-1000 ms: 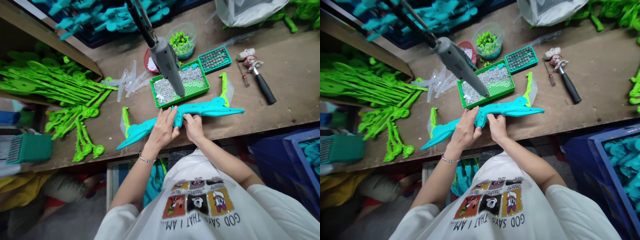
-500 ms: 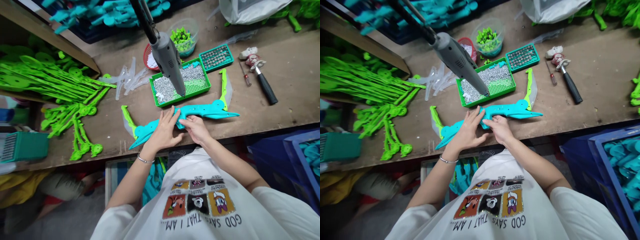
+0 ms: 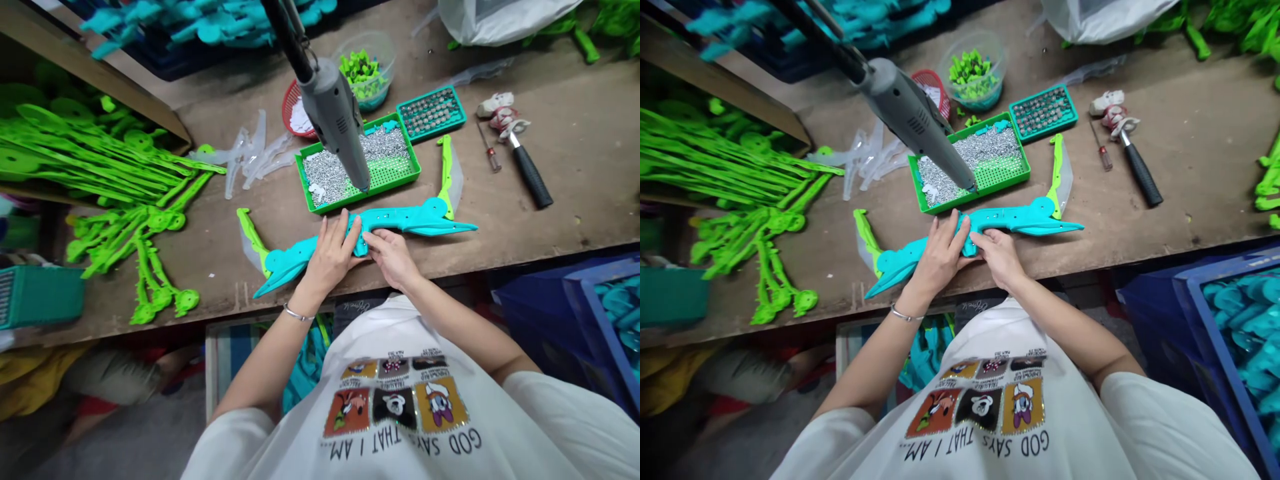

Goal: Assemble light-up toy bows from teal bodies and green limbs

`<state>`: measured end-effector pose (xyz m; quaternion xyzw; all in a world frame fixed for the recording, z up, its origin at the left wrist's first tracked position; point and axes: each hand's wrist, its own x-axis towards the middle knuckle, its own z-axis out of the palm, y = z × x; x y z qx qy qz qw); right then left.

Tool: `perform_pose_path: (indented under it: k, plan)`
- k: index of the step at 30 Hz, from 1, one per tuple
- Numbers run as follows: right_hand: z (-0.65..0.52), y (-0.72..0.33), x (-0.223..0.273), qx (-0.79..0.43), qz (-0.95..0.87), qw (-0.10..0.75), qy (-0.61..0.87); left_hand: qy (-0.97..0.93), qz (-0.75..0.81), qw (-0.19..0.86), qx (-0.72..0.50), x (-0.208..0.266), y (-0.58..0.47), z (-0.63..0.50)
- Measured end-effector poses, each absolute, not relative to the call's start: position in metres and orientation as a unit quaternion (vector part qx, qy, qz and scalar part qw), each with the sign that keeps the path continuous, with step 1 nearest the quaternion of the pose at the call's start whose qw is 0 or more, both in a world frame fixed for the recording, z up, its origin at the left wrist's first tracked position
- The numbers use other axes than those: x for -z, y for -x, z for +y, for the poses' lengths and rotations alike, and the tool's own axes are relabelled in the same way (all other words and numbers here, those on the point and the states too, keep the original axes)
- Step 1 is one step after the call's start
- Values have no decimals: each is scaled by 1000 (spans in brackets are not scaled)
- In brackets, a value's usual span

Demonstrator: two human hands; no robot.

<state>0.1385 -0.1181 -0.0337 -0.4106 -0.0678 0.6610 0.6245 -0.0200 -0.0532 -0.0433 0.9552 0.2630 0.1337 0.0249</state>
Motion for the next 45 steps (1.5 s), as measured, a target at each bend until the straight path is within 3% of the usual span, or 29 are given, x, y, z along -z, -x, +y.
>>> perform_pose_path:
  k: [7,10,14,20,32,45]
  plan:
    - [-155,-163,26,-642,-132,568,498,-951,270,51,-139,45,17,-59]
    - [-164,-176,15,-534,-262,564,573,-946,281,62,-150,48,15,-63]
    - [-137,-194,-3,-379,-387,622,565,-938,303,75,-151,46,12,-68]
    - [-47,-196,-7,-306,-503,603,539,-923,344,65,-157,44,7,-76]
    - [-35,-175,-41,-323,-500,669,446,-892,386,62,-226,54,-3,-78]
    - [-74,-151,-90,-402,-495,575,514,-890,378,108,-231,44,-2,-78]
